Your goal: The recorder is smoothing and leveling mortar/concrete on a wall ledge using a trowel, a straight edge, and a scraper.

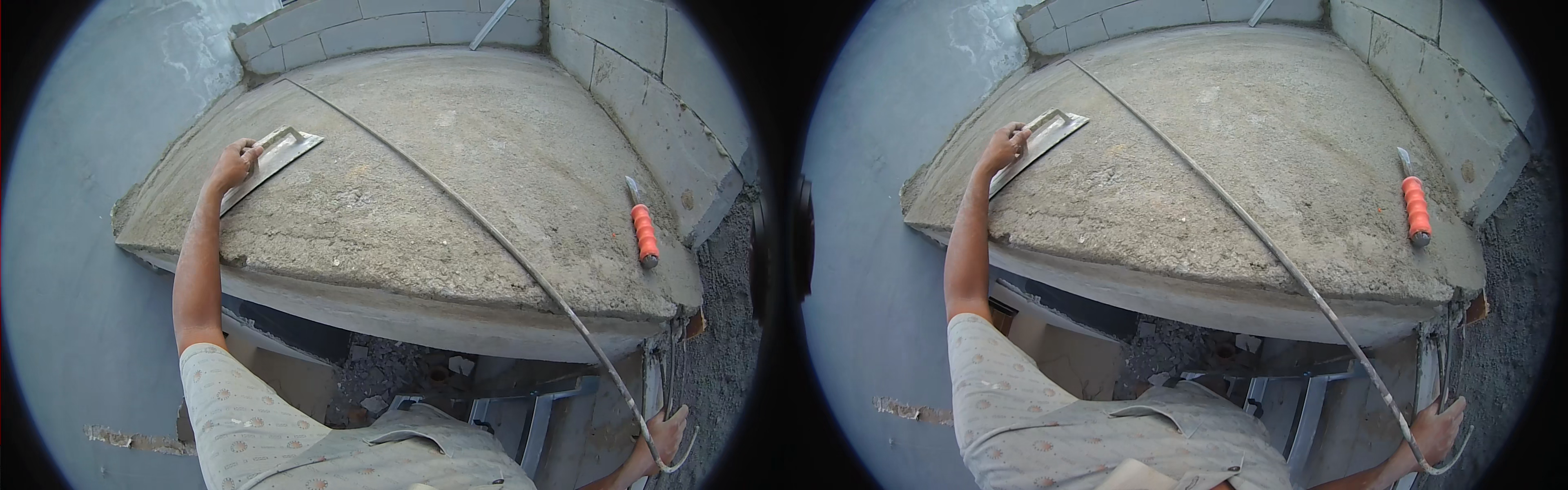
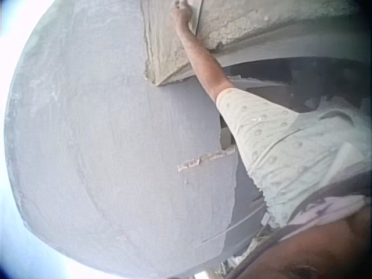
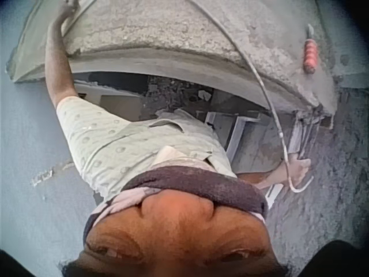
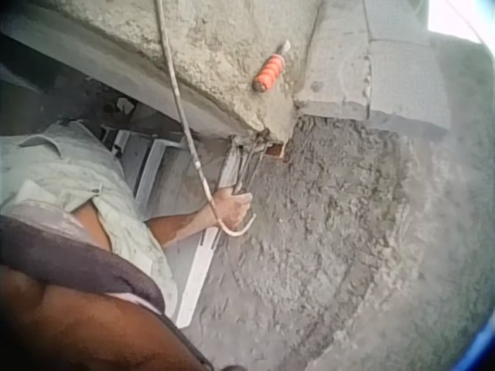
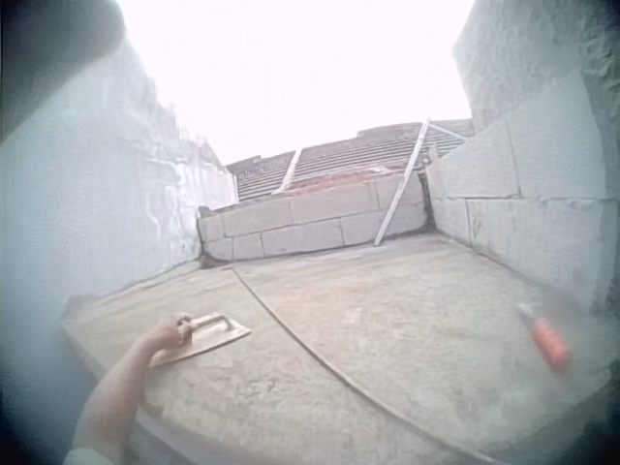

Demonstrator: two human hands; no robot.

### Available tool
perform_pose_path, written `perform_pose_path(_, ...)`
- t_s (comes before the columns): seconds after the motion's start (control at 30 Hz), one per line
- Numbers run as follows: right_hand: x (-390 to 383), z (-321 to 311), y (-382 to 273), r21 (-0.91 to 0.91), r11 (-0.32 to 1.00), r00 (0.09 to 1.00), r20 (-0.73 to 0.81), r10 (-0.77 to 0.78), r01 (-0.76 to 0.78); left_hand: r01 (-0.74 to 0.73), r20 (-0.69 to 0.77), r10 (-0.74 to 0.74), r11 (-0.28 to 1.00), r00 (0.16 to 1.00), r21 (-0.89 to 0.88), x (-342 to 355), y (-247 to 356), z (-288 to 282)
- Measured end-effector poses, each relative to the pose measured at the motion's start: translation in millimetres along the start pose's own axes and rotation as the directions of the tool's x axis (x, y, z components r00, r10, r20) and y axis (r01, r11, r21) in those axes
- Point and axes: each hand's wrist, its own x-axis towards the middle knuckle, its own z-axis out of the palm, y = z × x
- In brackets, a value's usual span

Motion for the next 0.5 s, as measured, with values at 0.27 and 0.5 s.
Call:
perform_pose_path(0.27,-2.0,-4.5,-1.2,0.034,0.999,1.0,-0.003,-0.006,0.007,-0.273,0.017,0.274,0.961,0.962,-0.053,-40.5,121.1,5.9)
perform_pose_path(0.5,-6.3,-16.6,-6.6,0.048,0.998,0.999,0.016,-0.042,0.041,-0.488,-0.053,0.486,0.868,0.873,-0.093,-15.5,127.2,38.8)
